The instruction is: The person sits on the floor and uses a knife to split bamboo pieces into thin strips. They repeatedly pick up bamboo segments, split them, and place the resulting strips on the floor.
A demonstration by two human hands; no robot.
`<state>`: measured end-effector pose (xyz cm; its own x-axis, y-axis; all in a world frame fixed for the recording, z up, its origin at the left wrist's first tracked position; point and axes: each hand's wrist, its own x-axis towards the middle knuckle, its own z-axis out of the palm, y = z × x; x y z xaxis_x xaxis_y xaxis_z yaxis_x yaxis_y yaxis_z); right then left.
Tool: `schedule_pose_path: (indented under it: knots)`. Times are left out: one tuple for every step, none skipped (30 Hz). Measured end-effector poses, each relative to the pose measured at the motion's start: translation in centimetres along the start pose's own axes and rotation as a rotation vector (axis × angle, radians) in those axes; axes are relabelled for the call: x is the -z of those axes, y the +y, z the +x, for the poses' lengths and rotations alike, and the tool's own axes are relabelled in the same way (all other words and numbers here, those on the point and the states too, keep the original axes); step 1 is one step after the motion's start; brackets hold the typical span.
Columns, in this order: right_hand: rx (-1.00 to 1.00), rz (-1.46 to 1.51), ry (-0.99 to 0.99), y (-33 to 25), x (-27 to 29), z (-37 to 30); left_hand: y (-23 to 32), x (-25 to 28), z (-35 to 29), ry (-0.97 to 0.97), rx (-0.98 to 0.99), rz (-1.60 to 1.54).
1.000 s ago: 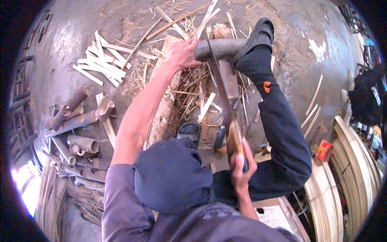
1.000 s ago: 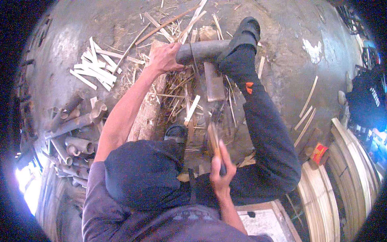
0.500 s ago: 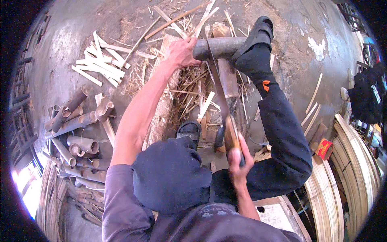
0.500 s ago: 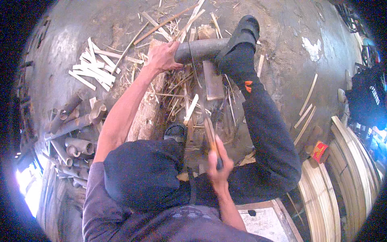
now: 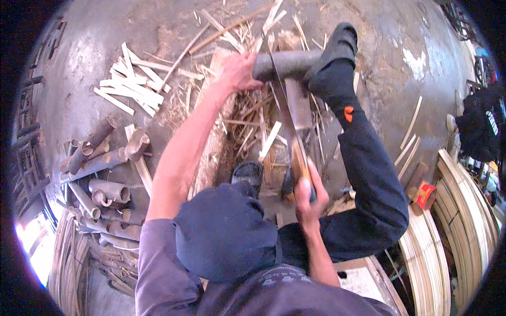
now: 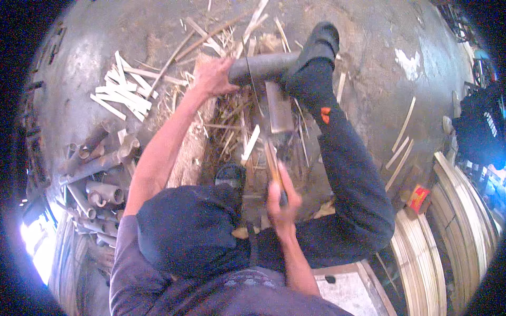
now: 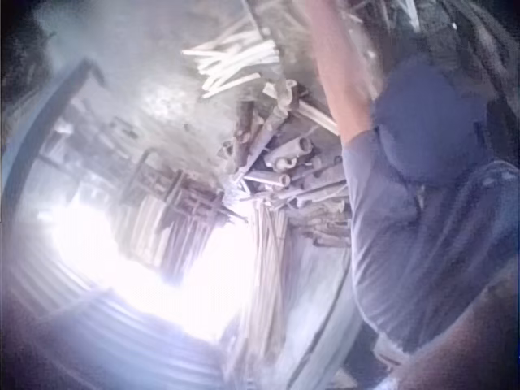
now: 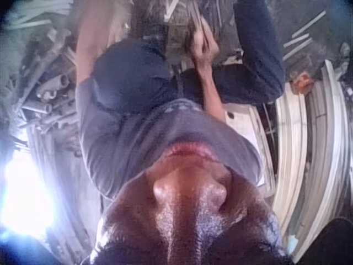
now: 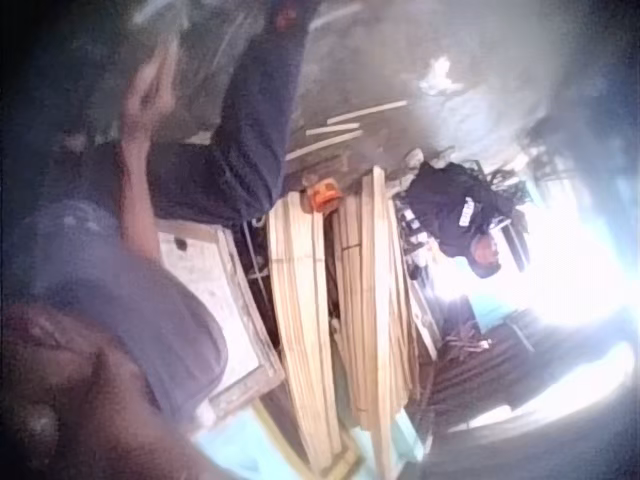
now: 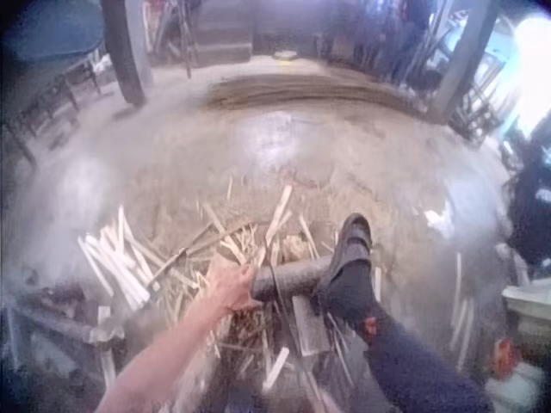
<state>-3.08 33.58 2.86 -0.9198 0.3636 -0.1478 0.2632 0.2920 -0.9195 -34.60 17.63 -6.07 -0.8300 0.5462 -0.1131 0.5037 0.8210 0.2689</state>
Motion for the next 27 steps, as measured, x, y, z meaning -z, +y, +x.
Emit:
schedule_pose_path:
  knots:
    - [0.139,-0.020,0.080,0.8,-2.8,4.7,0.3,0.2,0.6,0.009,-0.009,0.008]
    - [0.194,0.049,0.141,0.2,-5.0,9.5,1.0,-0.3,0.6,-0.005,-0.022,0.002]
    - [0.286,-0.002,0.178,0.3,-6.6,14.2,1.1,-0.6,1.5,0.010,-0.052,-0.042]
    - [0.046,0.043,0.127,-2.9,-7.1,16.5,0.7,-1.4,1.3,0.033,-0.074,-0.069]
    - [0.135,-0.030,0.232,-3.2,-7.7,17.1,0.6,-1.6,1.5,0.063,-0.107,-0.098]
    - [0.110,0.048,0.170,-2.2,-7.6,16.6,0.2,-1.9,1.7,0.105,-0.129,-0.119]
    - [0.145,0.040,0.147,-1.2,-6.7,14.6,-0.2,-2.4,1.8,0.059,-0.096,-0.108]
    - [0.175,0.033,0.118,0.1,-5.2,10.6,-0.4,-1.8,1.9,0.073,-0.095,-0.082]
    - [0.127,0.039,0.066,1.7,-3.0,5.3,0.0,-1.3,1.4,0.073,-0.095,-0.066]
    - [0.094,-0.017,0.018,1.1,-0.6,0.3,0.0,-1.1,0.6,0.076,-0.087,-0.045]
    - [-0.024,0.022,-0.009,-0.3,1.5,-3.0,0.2,-1.2,0.3,0.083,-0.117,-0.010]
    - [-0.043,0.012,-0.007,0.0,1.8,-3.5,-0.1,-1.3,0.6,0.092,-0.105,-0.015]
    - [-0.076,0.011,-0.024,-0.3,2.0,-3.9,-0.4,-1.8,-0.1,0.077,-0.088,-0.019]
    - [0.010,-0.039,0.001,-0.4,0.6,-0.6,-0.6,-1.5,0.1,0.083,-0.079,-0.018]
    - [0.139,-0.047,0.076,1.5,-2.1,3.4,-0.6,-0.9,1.1,0.108,-0.088,-0.010]
    - [0.139,-0.003,0.093,0.4,-4.3,7.6,-0.2,-1.6,1.1,0.106,-0.093,-0.017]
    - [0.148,0.019,0.169,-0.2,-6.1,11.3,0.4,-1.8,1.4,0.105,-0.107,-0.023]
    - [0.423,-0.130,0.314,1.0,-7.1,15.2,1.0,-0.9,1.9,0.088,-0.104,-0.025]
    - [0.133,0.016,0.218,-1.8,-7.2,16.3,0.9,-0.2,2.0,0.067,-0.079,-0.037]
    - [0.107,0.044,0.180,-2.2,-7.3,16.0,1.0,0.2,1.9,0.048,-0.056,-0.050]
    - [0.121,0.026,0.159,-1.0,-6.7,13.7,0.9,-0.7,1.1,0.004,-0.056,-0.035]
    - [0.155,0.014,0.140,0.6,-5.7,10.5,0.3,-1.2,1.1,0.045,-0.077,-0.036]
    - [0.118,-0.041,0.061,1.8,-3.7,5.9,-0.3,-2.0,1.0,0.081,-0.099,-0.040]
    - [0.145,-0.121,0.039,2.3,-1.5,1.5,-0.7,-2.5,0.9,0.115,-0.121,-0.043]
    - [-0.075,0.055,0.018,1.5,0.4,-2.5,-0.2,-2.5,1.2,0.081,-0.098,-0.078]
    - [0.018,-0.002,0.011,0.6,1.7,-4.0,-0.4,-2.2,0.7,0.083,-0.080,-0.073]
    - [0.013,-0.036,0.021,0.7,1.3,-3.4,-0.1,-1.8,0.7,0.084,-0.080,-0.074]
